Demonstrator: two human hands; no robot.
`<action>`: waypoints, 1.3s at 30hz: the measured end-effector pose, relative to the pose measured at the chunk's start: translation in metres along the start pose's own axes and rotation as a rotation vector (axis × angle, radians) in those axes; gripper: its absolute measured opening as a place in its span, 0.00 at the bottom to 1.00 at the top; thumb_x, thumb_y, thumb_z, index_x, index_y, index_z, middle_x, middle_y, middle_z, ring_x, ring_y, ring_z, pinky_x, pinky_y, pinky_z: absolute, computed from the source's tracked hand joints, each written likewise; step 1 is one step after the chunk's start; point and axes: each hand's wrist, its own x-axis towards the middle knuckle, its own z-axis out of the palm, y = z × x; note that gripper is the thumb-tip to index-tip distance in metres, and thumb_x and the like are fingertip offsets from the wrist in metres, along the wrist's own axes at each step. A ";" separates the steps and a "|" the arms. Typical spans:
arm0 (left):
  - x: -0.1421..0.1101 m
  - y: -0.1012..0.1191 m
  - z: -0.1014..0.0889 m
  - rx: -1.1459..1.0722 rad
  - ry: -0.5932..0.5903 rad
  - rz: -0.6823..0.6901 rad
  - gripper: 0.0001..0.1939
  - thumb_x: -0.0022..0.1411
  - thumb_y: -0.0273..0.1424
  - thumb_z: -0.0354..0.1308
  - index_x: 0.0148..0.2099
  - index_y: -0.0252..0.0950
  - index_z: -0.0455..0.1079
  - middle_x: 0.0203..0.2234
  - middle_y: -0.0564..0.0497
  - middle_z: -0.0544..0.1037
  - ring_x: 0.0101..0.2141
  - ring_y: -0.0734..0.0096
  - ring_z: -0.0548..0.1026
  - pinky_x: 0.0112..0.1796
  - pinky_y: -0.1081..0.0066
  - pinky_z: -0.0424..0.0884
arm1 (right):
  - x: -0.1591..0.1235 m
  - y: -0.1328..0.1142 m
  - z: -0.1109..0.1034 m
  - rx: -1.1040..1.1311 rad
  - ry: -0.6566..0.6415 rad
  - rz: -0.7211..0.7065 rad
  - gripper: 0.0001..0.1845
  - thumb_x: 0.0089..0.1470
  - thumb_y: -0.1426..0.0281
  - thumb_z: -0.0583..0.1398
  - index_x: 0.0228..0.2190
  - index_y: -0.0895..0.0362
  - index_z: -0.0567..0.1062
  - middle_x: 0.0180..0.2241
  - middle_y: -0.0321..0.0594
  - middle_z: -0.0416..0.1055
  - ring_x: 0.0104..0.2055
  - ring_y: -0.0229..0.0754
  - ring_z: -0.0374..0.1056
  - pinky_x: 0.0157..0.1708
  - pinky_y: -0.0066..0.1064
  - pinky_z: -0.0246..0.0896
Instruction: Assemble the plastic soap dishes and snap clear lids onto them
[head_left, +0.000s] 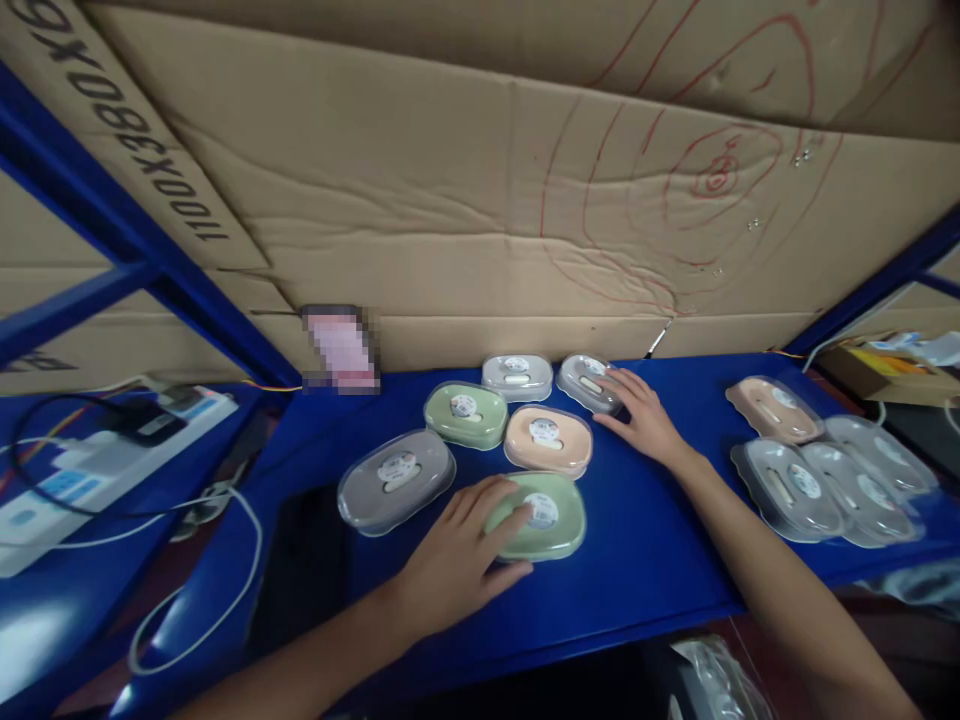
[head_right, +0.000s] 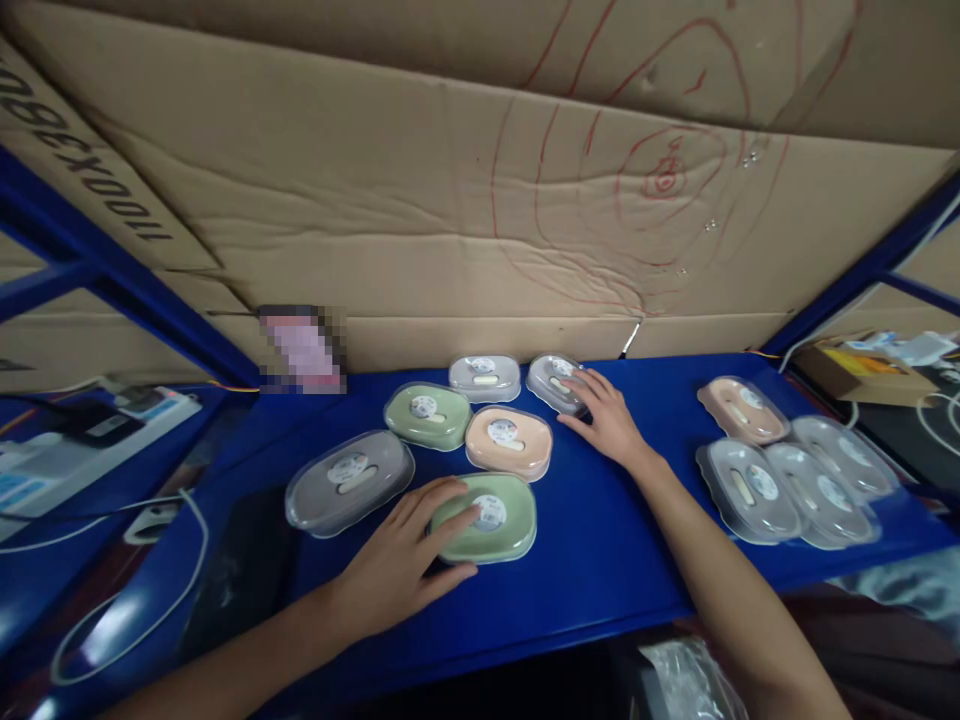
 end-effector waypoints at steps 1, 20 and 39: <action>-0.001 -0.001 -0.001 -0.002 0.000 0.006 0.27 0.70 0.41 0.67 0.66 0.40 0.69 0.62 0.39 0.74 0.63 0.48 0.73 0.57 0.51 0.78 | 0.001 0.003 0.000 0.034 0.037 0.007 0.30 0.69 0.47 0.60 0.63 0.48 0.75 0.67 0.50 0.70 0.71 0.60 0.62 0.68 0.59 0.60; 0.003 0.001 -0.009 -0.125 0.164 -0.150 0.13 0.77 0.35 0.57 0.60 0.38 0.69 0.55 0.41 0.76 0.56 0.55 0.75 0.54 0.56 0.73 | -0.005 -0.039 -0.006 -0.073 -0.168 -0.015 0.24 0.76 0.52 0.52 0.59 0.51 0.78 0.60 0.47 0.79 0.64 0.55 0.72 0.62 0.54 0.57; 0.002 0.011 -0.007 0.037 0.035 0.134 0.09 0.80 0.32 0.54 0.49 0.36 0.75 0.47 0.49 0.85 0.46 0.63 0.81 0.53 0.59 0.69 | -0.008 -0.085 -0.019 -0.099 -0.131 -0.196 0.28 0.75 0.55 0.54 0.70 0.48 0.68 0.70 0.44 0.69 0.73 0.56 0.62 0.70 0.53 0.53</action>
